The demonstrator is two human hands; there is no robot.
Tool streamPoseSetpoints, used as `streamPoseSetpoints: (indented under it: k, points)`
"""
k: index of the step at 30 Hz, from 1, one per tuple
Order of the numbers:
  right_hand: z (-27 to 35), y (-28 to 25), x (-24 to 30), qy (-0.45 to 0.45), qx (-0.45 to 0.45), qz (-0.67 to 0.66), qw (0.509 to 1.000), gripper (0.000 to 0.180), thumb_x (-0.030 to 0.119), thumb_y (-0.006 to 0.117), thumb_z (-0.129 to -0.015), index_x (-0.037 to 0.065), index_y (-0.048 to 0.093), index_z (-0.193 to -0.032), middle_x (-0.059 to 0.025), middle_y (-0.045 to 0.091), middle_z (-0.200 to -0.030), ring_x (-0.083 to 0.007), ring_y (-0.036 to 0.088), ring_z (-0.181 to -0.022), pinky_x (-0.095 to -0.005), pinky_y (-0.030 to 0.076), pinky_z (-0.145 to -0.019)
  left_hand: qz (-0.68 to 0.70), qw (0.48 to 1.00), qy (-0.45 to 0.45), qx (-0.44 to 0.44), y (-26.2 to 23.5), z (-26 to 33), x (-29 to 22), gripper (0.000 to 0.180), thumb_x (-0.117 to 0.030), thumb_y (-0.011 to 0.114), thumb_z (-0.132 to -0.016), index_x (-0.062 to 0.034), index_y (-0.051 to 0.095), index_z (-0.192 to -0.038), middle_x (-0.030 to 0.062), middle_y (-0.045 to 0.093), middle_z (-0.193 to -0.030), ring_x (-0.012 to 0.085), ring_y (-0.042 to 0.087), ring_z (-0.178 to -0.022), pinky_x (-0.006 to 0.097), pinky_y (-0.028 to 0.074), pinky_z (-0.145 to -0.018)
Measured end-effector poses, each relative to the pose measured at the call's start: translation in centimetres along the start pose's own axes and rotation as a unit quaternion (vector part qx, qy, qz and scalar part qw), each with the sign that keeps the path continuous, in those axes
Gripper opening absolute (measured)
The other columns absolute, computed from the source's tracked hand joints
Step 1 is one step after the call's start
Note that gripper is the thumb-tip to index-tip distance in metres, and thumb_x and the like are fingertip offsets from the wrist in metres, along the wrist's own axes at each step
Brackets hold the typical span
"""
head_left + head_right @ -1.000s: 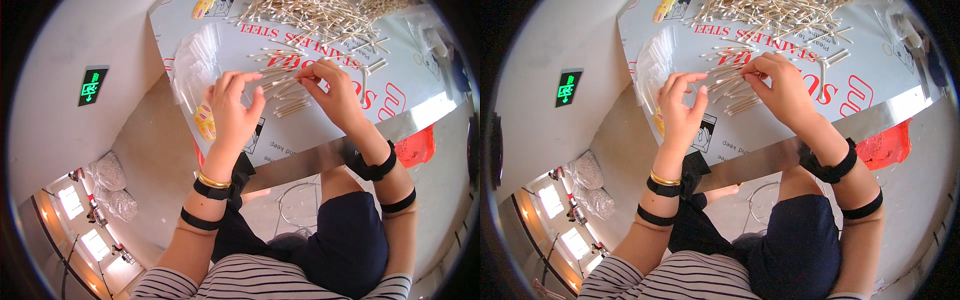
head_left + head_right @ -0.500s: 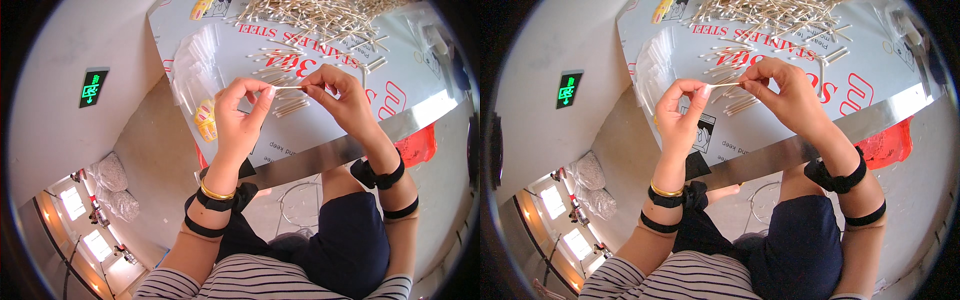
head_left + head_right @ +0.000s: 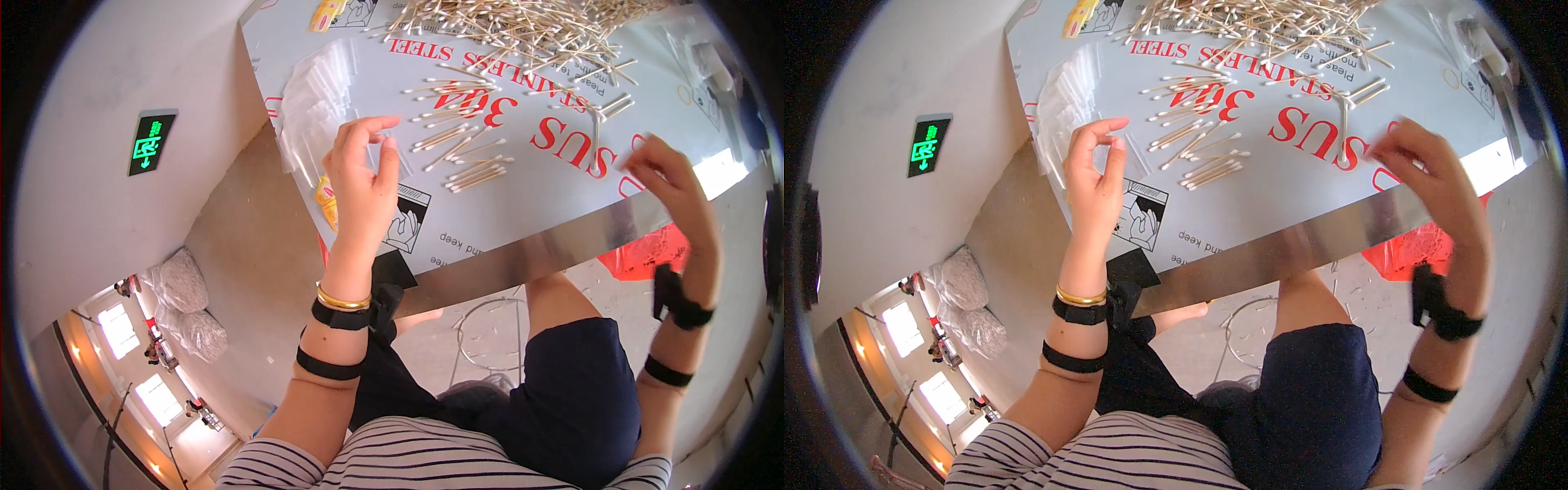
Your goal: Organizing and packaging cotton swabs into small plastic bags.
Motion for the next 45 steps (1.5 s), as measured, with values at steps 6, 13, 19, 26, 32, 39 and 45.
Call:
streamPoseSetpoints:
  k: [6,13,19,26,32,39,45]
  points:
    - [12.5,-11.2,-9.7,0.165,-0.085,0.184,0.965,0.006,0.002,0.057,-0.100,0.001,0.060,-0.104,-0.0062,0.055,-0.097,-0.0189,0.058,-0.098,-0.0304,0.047,-0.092,-0.219,0.974,-0.028,0.058,-0.5,1.4,3.2,0.018,-0.017,0.071,-0.093,-0.0168,0.073,-0.110,0.0036,0.064,-0.108,0.0234,0.060,-0.103,0.042,0.036,-0.104]
    - [3.3,-3.8,-3.6,-0.002,-0.193,0.229,0.954,0.007,0.002,0.062,-0.099,-0.003,0.064,-0.104,-0.0120,0.060,-0.103,-0.0234,0.062,-0.102,-0.0323,0.049,-0.093,-0.313,0.949,0.019,0.037,-0.7,2.0,3.7,0.022,-0.020,0.073,-0.092,-0.0177,0.069,-0.114,0.0045,0.059,-0.116,0.0277,0.056,-0.111,0.044,0.036,-0.101]
    - [-1.0,4.6,4.4,-0.047,-0.093,0.139,0.985,0.007,0.000,0.066,-0.095,-0.002,0.067,-0.101,-0.0130,0.062,-0.099,-0.0280,0.063,-0.100,-0.0378,0.052,-0.088,-0.276,0.959,0.070,0.006,1.4,0.1,1.2,0.026,-0.016,0.071,-0.091,-0.0159,0.067,-0.117,0.0054,0.059,-0.118,0.0291,0.055,-0.113,0.045,0.036,-0.101]
    - [-1.5,9.9,5.4,-0.153,-0.068,0.122,0.978,0.022,0.002,0.069,-0.090,0.003,0.070,-0.112,-0.0130,0.067,-0.115,-0.0335,0.062,-0.110,-0.0439,0.051,-0.095,-0.180,0.977,0.112,0.026,4.5,-3.7,2.1,0.035,-0.010,0.061,-0.097,-0.0128,0.062,-0.132,0.0091,0.059,-0.140,0.0311,0.053,-0.132,0.049,0.033,-0.111]
    - [-2.4,11.5,6.6,-0.204,-0.045,0.142,0.968,0.033,0.001,0.071,-0.088,0.005,0.069,-0.120,-0.0112,0.066,-0.121,-0.0338,0.060,-0.114,-0.0450,0.051,-0.099,-0.202,0.954,0.186,0.117,7.7,-5.7,1.2,0.042,-0.006,0.053,-0.099,-0.0127,0.061,-0.140,0.0059,0.058,-0.147,0.0275,0.052,-0.137,0.048,0.029,-0.118]
    - [-2.3,11.2,5.9,-0.204,-0.057,0.128,0.969,0.029,0.001,0.070,-0.089,0.004,0.070,-0.117,-0.0119,0.067,-0.118,-0.0343,0.061,-0.110,-0.0450,0.051,-0.097,-0.223,0.945,0.195,0.135,6.3,-5.0,1.2,0.043,0.000,0.053,-0.096,-0.0140,0.066,-0.134,0.0055,0.064,-0.123,0.0263,0.059,-0.119,0.046,0.031,-0.114]
    - [-2.6,11.2,6.4,-0.206,-0.068,0.121,0.969,0.026,0.000,0.067,-0.091,0.003,0.069,-0.117,-0.0126,0.066,-0.117,-0.0342,0.061,-0.109,-0.0451,0.052,-0.095,-0.240,0.944,0.169,0.149,5.0,-3.4,0.6,0.038,0.000,0.057,-0.093,-0.0098,0.067,-0.129,0.0053,0.063,-0.119,0.0244,0.058,-0.118,0.047,0.031,-0.114]
Point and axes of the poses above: each hand's wrist, its own z-axis away from the middle knuckle, its own y-axis out of the palm, x = y × z, the point moved 3 cm from there along -z, towards the middle knuckle
